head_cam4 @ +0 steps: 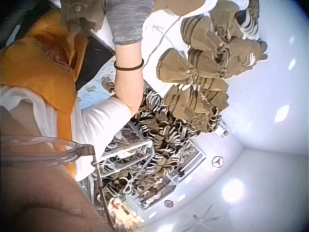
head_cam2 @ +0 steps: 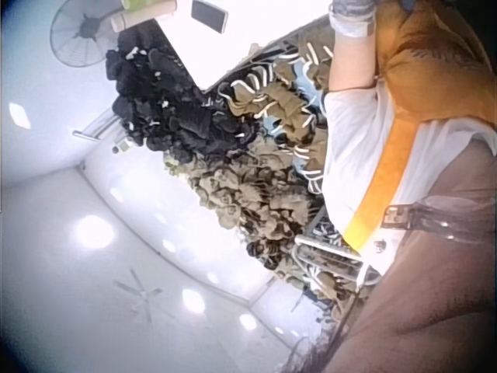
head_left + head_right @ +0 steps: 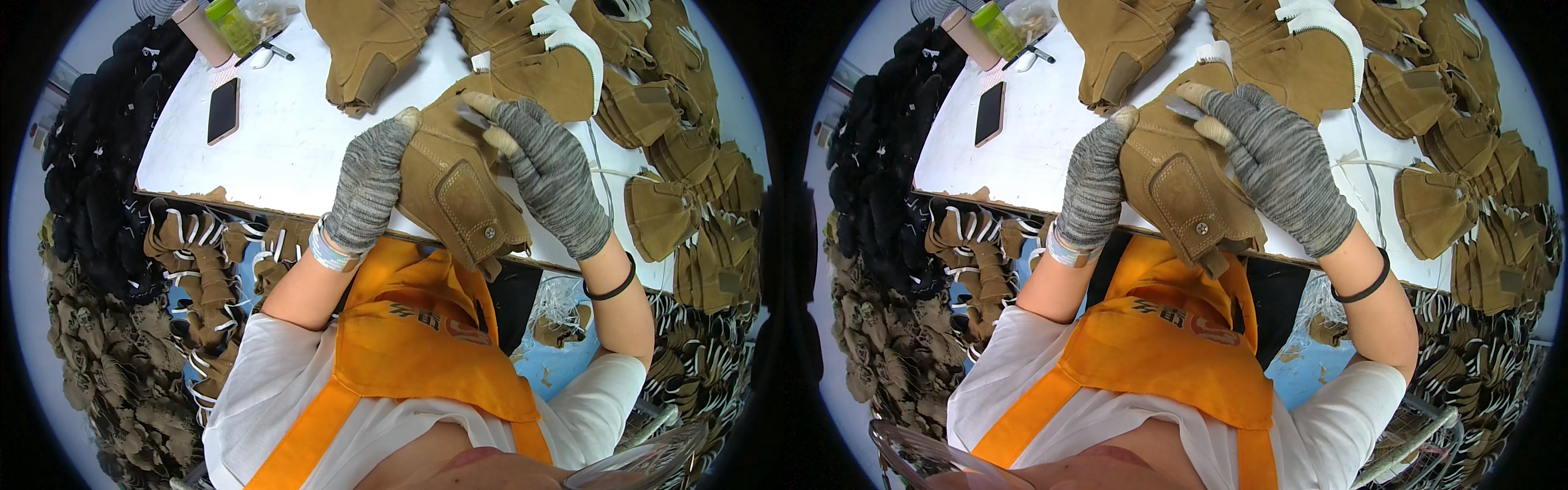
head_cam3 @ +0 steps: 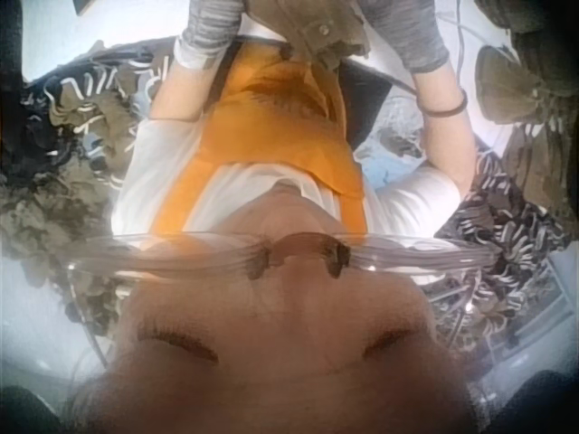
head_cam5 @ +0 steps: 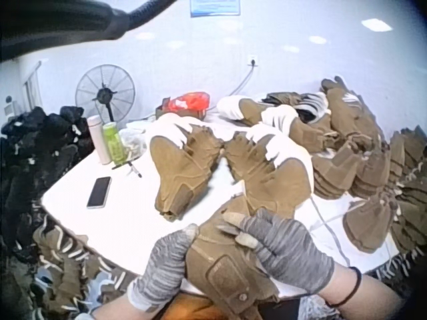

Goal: The person trims excess threads from shoe uppers using snips and handles the items one at a time before setting them aside.

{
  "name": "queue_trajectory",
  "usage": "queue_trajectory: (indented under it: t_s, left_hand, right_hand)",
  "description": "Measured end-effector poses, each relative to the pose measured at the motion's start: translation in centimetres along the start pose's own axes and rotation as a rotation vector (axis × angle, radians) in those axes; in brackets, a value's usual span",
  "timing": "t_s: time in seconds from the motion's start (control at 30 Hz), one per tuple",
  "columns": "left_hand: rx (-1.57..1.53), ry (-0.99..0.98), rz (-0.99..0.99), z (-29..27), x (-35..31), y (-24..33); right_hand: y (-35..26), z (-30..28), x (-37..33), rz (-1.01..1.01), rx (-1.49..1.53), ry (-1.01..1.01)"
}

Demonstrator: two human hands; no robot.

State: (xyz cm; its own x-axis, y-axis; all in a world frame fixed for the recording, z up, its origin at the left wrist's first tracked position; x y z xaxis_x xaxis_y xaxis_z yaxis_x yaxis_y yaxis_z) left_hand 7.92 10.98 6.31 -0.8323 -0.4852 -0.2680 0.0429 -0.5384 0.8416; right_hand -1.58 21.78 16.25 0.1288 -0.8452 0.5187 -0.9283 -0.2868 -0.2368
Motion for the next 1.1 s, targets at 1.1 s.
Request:
queue_trajectory:
  t_s: [1.1]
  left_hand:
    - [-0.228, -0.035, 0.354, -6.7, -0.6, 2.7]
  right_hand:
    - [0.0, 1.8, -13.0, 0.38, 0.32, 0.569]
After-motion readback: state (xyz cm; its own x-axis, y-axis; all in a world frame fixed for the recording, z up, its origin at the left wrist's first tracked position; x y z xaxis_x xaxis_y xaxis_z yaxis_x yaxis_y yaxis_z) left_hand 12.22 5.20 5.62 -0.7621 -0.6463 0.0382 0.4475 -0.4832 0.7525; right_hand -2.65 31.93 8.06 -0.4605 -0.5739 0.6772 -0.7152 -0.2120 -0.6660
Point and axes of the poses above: each hand's wrist, its own x-axis towards the middle knuckle, its own z-axis out of the palm, y = z × x, the point moved 10 cm from there along x, towards the middle knuckle, and after that the axes turned 15 degrees about -z, right-handed, at the moved point
